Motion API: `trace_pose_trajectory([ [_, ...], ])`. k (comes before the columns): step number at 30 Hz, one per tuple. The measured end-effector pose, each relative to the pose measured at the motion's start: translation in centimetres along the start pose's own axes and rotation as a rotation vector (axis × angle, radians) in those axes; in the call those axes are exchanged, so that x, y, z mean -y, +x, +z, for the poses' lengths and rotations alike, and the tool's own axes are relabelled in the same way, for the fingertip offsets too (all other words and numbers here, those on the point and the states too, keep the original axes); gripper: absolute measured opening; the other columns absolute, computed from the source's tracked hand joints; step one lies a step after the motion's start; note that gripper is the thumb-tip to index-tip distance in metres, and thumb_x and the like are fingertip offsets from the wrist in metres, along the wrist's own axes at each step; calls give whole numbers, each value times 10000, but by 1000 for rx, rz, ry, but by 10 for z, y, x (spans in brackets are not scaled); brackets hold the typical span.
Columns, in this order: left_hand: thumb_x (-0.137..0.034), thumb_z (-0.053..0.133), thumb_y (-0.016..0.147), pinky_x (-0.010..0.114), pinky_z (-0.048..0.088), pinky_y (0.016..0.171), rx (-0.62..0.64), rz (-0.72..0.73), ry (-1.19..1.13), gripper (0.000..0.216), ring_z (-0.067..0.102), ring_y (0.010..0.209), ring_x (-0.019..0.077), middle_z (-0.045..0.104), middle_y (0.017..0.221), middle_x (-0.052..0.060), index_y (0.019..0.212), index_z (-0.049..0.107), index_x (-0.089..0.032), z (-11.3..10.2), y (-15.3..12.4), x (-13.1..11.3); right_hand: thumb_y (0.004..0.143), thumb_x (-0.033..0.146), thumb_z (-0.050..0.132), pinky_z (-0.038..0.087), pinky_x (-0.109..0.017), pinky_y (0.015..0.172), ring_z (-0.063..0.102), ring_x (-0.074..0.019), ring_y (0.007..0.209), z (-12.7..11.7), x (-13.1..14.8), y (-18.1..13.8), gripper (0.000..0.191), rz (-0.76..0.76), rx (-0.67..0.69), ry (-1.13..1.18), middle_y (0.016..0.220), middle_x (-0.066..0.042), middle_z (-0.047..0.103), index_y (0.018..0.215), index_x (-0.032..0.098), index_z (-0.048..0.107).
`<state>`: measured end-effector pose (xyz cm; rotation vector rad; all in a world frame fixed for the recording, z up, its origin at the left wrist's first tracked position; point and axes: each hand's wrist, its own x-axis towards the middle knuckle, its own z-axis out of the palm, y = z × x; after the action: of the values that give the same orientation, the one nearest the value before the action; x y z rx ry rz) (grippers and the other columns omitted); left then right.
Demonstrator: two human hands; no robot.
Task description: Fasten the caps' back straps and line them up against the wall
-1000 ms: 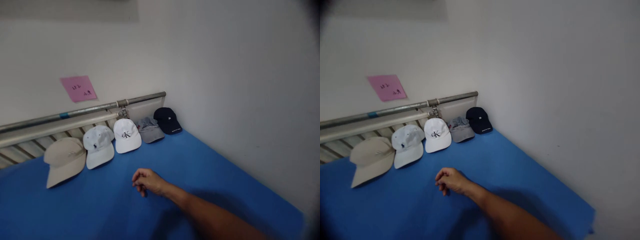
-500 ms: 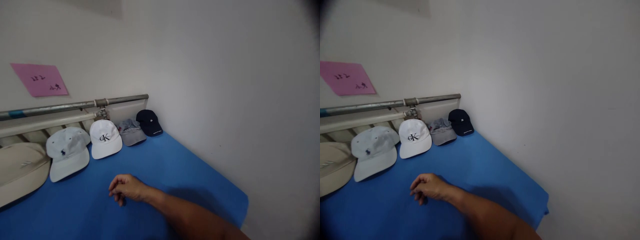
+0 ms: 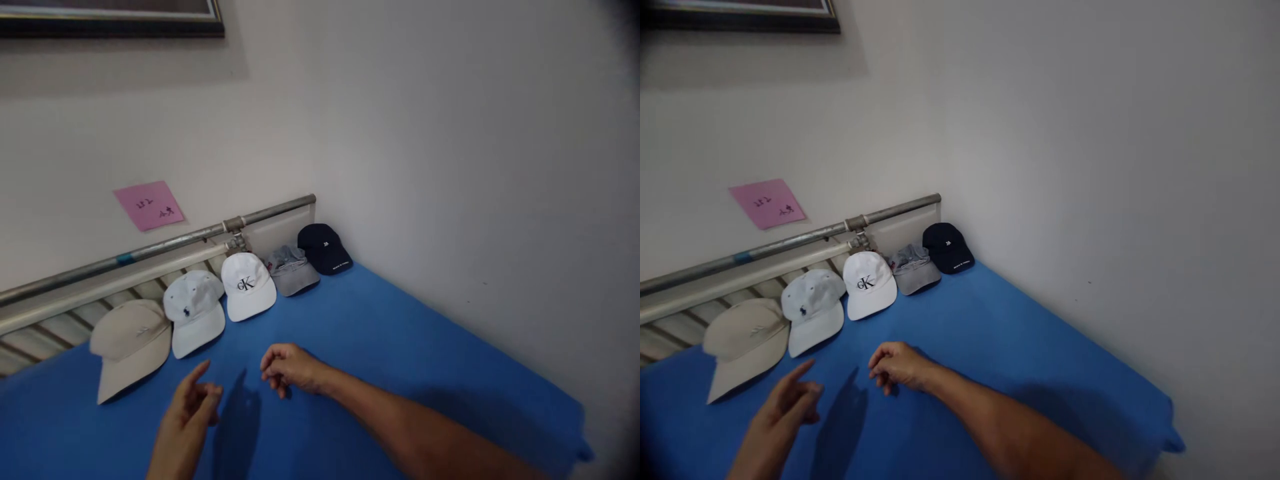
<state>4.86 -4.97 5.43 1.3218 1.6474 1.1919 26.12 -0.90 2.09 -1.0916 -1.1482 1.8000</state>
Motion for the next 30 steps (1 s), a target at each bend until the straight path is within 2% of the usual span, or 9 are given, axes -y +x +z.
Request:
trace_pose_trajectory([
  [1,-616,757,507,261,468,515,29,-68,-28,980,550,578,152,611,708,13,1302,527,-91,4,5,8,675,73,545,394,-195,404,492,-80,404,-2,0,0,153,-10,-13,-8,562,56,574,795,167,548],
  [3,-560,762,520,213,374,438,32,-94,-65,1078,443,478,109,516,582,-52,1421,396,-94,8,11,26,687,99,567,370,-189,391,476,-78,391,-8,1,1,233,-38,-50,-31,558,71,563,906,177,557],
  [6,-474,763,586,181,305,411,11,-56,-134,1103,369,436,80,448,559,-88,1511,234,-190,8,14,43,716,135,586,344,-189,375,457,-77,379,-19,6,-1,463,-132,-188,-92,563,97,528,1172,196,526],
  [10,-413,743,671,165,331,447,9,46,-226,1025,377,464,64,445,615,-77,1524,186,-299,9,8,42,707,168,643,360,-186,402,431,-62,423,-33,19,-10,739,-304,-396,-138,623,110,489,1396,243,388],
  [13,-407,728,707,165,376,493,-9,113,-248,964,415,510,64,477,688,-61,1511,196,-372,9,2,33,689,169,662,375,-187,439,419,-63,473,-39,25,-20,803,-475,-478,-169,641,103,473,1432,259,371],
  [17,-400,720,738,186,436,554,-25,177,-261,944,487,591,86,503,741,-51,1507,172,-404,3,-5,25,735,186,646,381,-196,494,410,-58,508,-37,28,-33,784,-653,-456,-253,681,89,489,1454,285,351],
  [21,-384,756,711,189,455,561,-7,210,-266,1014,513,615,98,516,719,-54,1513,137,-395,-4,-6,25,759,184,641,398,-213,539,442,-65,540,-31,30,-41,773,-736,-412,-317,695,81,506,1462,301,341],
  [25,-400,753,714,185,461,575,7,192,-272,1012,510,617,95,512,699,-62,1511,129,-406,-3,-3,26,755,178,649,401,-211,538,443,-65,540,-29,29,-41,793,-706,-397,-299,691,84,510,1468,313,330],
  [30,-495,774,647,193,472,569,44,78,-243,1075,538,619,104,522,692,-69,1510,141,-399,-1,5,35,705,151,679,401,-187,492,418,-52,492,-35,25,-34,842,-615,-400,-206,659,102,508,1460,319,348],
])
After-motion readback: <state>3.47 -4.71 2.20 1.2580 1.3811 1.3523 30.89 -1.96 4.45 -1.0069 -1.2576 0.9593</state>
